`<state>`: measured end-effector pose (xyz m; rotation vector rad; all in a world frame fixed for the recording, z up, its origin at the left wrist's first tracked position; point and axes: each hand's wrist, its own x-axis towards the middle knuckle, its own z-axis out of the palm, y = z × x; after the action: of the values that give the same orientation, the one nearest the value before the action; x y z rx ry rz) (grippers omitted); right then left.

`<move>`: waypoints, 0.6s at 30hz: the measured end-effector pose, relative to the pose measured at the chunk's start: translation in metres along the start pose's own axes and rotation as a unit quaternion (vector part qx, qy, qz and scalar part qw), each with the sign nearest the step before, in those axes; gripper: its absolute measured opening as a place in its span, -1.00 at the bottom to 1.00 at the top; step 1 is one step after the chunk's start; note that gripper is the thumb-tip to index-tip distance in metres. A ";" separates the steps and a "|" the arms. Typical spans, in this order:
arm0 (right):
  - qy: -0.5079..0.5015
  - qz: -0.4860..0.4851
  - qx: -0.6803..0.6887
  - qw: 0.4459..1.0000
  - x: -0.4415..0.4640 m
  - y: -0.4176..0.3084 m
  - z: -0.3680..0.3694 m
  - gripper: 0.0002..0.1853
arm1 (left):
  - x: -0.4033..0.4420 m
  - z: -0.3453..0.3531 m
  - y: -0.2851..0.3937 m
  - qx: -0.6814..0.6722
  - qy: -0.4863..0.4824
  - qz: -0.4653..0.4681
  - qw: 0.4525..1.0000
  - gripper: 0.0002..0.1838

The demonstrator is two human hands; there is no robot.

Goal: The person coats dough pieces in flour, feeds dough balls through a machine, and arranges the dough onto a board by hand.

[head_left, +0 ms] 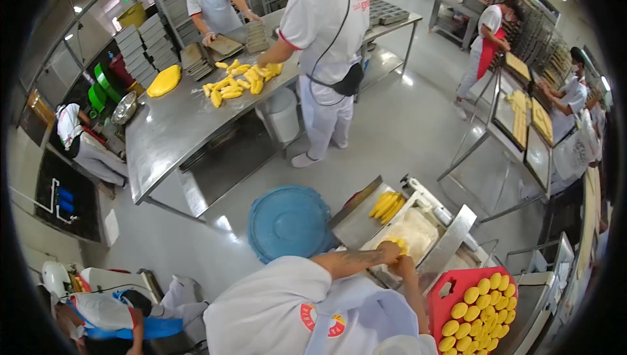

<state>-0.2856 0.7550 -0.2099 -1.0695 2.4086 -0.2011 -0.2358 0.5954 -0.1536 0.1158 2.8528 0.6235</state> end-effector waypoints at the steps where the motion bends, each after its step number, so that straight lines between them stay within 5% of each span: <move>1: 0.052 -0.022 -0.010 0.998 0.012 0.020 -0.003 -0.72 | 0.029 0.033 -0.020 -0.021 0.021 -0.021 0.999 -0.75; 2: 0.093 -0.042 -0.013 0.995 0.013 0.034 0.010 -0.70 | 0.038 0.056 -0.027 -0.047 0.029 -0.046 0.997 -0.75; 4: 0.135 0.080 0.207 0.966 -0.005 0.030 -0.016 -0.68 | 0.032 0.001 -0.046 -0.189 0.048 -0.093 0.976 -0.74; 5: 0.093 0.176 0.383 0.902 -0.022 0.004 -0.063 -0.68 | 0.028 -0.032 -0.060 -0.243 0.006 -0.072 0.967 -0.72; 6: 0.140 0.107 0.405 0.897 -0.034 0.004 -0.074 -0.66 | 0.014 -0.064 -0.073 -0.296 -0.033 -0.050 0.953 -0.69; 10: 0.225 0.050 0.448 0.864 -0.053 0.010 -0.076 -0.61 | -0.101 -0.127 -0.116 -0.581 0.135 -0.130 0.792 -0.55; 14: 0.151 0.133 0.604 0.771 -0.047 -0.120 -0.132 -0.64 | -0.217 -0.155 -0.150 -0.754 0.227 -0.285 0.546 -0.55; 16: 0.077 0.152 0.648 0.742 -0.010 -0.160 -0.136 -0.64 | -0.253 -0.150 -0.192 -0.720 0.266 -0.337 0.545 -0.56; 18: 0.030 0.007 0.578 0.815 0.066 -0.205 -0.131 -0.65 | -0.281 -0.156 -0.246 -0.648 0.351 -0.324 0.593 -0.60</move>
<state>-0.2537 0.5585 -0.0547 -0.4274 1.7369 -1.4677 -0.0056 0.2750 -0.0635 -1.5552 1.7441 2.6155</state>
